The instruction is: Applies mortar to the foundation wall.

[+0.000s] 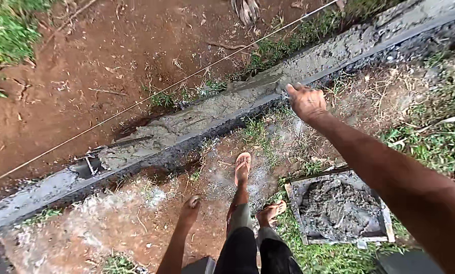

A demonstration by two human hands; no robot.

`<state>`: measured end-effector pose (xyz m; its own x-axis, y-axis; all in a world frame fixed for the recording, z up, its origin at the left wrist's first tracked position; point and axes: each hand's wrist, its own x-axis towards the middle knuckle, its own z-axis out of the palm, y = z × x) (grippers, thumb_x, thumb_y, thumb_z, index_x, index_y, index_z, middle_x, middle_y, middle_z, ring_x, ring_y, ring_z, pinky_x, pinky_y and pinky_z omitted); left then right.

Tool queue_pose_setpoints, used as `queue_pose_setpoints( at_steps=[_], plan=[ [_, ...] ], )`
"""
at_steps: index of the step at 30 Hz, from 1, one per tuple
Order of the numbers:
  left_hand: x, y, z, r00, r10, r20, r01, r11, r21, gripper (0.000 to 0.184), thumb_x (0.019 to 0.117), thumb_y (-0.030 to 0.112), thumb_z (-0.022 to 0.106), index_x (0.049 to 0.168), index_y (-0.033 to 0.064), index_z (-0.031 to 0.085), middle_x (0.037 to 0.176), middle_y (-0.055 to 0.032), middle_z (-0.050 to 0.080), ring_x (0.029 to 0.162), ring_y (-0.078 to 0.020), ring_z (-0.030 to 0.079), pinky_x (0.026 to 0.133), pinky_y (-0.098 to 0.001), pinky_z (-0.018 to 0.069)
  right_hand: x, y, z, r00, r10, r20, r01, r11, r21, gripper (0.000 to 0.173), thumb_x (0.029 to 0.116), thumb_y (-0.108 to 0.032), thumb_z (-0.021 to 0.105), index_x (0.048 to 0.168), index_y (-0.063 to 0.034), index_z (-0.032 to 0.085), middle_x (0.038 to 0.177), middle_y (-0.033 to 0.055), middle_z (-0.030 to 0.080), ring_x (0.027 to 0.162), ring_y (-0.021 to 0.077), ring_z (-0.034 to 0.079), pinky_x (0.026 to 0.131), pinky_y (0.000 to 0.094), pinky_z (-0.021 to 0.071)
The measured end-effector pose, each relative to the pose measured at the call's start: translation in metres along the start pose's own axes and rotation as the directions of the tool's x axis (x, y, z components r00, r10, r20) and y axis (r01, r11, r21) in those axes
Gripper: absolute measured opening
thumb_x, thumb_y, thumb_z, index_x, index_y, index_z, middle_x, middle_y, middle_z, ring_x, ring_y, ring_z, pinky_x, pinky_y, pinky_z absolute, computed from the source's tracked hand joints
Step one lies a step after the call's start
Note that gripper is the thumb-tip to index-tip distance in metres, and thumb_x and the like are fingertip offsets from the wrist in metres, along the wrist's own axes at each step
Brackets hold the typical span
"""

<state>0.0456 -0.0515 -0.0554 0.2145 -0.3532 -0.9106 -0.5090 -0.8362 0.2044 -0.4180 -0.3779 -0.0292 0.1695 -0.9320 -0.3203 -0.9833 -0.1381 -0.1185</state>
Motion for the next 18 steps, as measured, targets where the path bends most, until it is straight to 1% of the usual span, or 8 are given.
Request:
queue_pose_setpoints(
  at_steps=[3, 5, 8, 10, 12, 14, 16, 18],
  plan=[
    [-0.001, 0.013, 0.002, 0.999, 0.030, -0.023, -0.030, 0.999, 0.031, 0.035, 0.1061, 0.017, 0.055, 0.139, 0.0035, 0.059, 0.135, -0.0203, 0.063, 0.114, -0.0314, 0.069, 0.098, -0.0507, 0.0574, -0.040, -0.020, -0.007, 0.988, 0.156, -0.008, -0.150, 0.960, 0.235, 0.047, 0.1003, -0.016, 0.059, 0.147, -0.0097, 0.055, 0.133, 0.0293, 0.063, 0.102, 0.0541, 0.068, 0.079, 0.0726, 0.0515],
    [-0.005, 0.024, 0.009, 0.996, 0.083, -0.042, -0.080, 0.995, 0.066, 0.036, 0.1060, 0.016, 0.055, 0.139, 0.0002, 0.058, 0.129, -0.0239, 0.065, 0.109, -0.0341, 0.069, 0.094, -0.0528, 0.0582, -0.102, -0.032, 0.001, 0.924, 0.374, 0.075, -0.362, 0.799, 0.480, 0.062, 0.0974, -0.018, 0.066, 0.156, -0.0117, 0.046, 0.135, 0.0244, 0.064, 0.108, 0.0476, 0.069, 0.090, 0.0675, 0.0537],
    [-0.011, 0.057, 0.032, 0.978, 0.209, -0.013, -0.199, 0.948, 0.248, 0.043, 0.1060, 0.018, 0.055, 0.144, -0.0023, 0.051, 0.129, -0.0280, 0.063, 0.108, -0.0360, 0.068, 0.093, -0.0540, 0.0574, -0.226, -0.033, 0.063, 0.727, 0.613, 0.310, -0.583, 0.311, 0.751, 0.066, 0.0993, -0.023, 0.067, 0.157, -0.0117, 0.037, 0.105, 0.0248, 0.071, 0.090, 0.0435, 0.071, 0.077, 0.0632, 0.0583],
    [-0.013, 0.090, 0.057, 0.957, 0.285, 0.060, -0.286, 0.883, 0.373, 0.047, 0.1068, 0.019, 0.052, 0.148, -0.0021, 0.046, 0.136, -0.0295, 0.058, 0.114, -0.0378, 0.066, 0.097, -0.0557, 0.0547, -0.313, -0.024, 0.128, 0.546, 0.657, 0.520, -0.643, -0.069, 0.763, 0.058, 0.1034, -0.034, 0.063, 0.152, -0.0111, 0.042, 0.103, 0.0253, 0.070, 0.092, 0.0422, 0.071, 0.082, 0.0621, 0.0576],
    [-0.011, 0.122, 0.094, 0.926, 0.354, 0.128, -0.374, 0.826, 0.421, 0.048, 0.1057, 0.015, 0.052, 0.149, -0.0023, 0.044, 0.138, -0.0286, 0.057, 0.115, -0.0356, 0.065, 0.098, -0.0536, 0.0548, -0.390, 0.001, 0.188, 0.335, 0.635, 0.696, -0.596, -0.429, 0.679, 0.053, 0.1072, -0.043, 0.053, 0.146, -0.0072, 0.049, 0.115, 0.0249, 0.068, 0.103, 0.0386, 0.069, 0.093, 0.0577, 0.0548],
    [-0.005, 0.145, 0.143, 0.887, 0.414, 0.204, -0.460, 0.762, 0.456, 0.046, 0.1041, 0.013, 0.052, 0.147, -0.0031, 0.046, 0.135, -0.0274, 0.058, 0.112, -0.0323, 0.066, 0.096, -0.0510, 0.0560, -0.444, 0.041, 0.246, 0.169, 0.595, 0.786, -0.455, -0.660, 0.597, 0.057, 0.1104, -0.049, 0.038, 0.144, -0.0043, 0.048, 0.111, 0.0238, 0.066, 0.092, 0.0361, 0.067, 0.083, 0.0549, 0.0557],
    [0.002, 0.157, 0.197, 0.849, 0.452, 0.274, -0.526, 0.672, 0.521, 0.045, 0.1038, 0.015, 0.053, 0.144, -0.0034, 0.049, 0.134, -0.0267, 0.059, 0.112, -0.0313, 0.066, 0.096, -0.0505, 0.0555, -0.476, 0.086, 0.298, 0.133, 0.586, 0.799, -0.341, -0.730, 0.592, 0.059, 0.1103, -0.053, 0.033, 0.137, -0.0029, 0.050, 0.096, 0.0194, 0.063, 0.073, 0.0307, 0.062, 0.068, 0.0504, 0.0556],
    [0.007, 0.152, 0.254, 0.818, 0.458, 0.347, -0.570, 0.569, 0.593, 0.045, 0.1047, 0.017, 0.053, 0.144, -0.0042, 0.050, 0.137, -0.0272, 0.058, 0.116, -0.0335, 0.065, 0.099, -0.0524, 0.0540, -0.492, 0.137, 0.346, 0.170, 0.574, 0.801, -0.370, -0.716, 0.592, 0.058, 0.1104, -0.052, 0.034, 0.131, -0.0020, 0.054, 0.089, 0.0147, 0.061, 0.066, 0.0249, 0.060, 0.062, 0.0443, 0.0547]
  ],
)
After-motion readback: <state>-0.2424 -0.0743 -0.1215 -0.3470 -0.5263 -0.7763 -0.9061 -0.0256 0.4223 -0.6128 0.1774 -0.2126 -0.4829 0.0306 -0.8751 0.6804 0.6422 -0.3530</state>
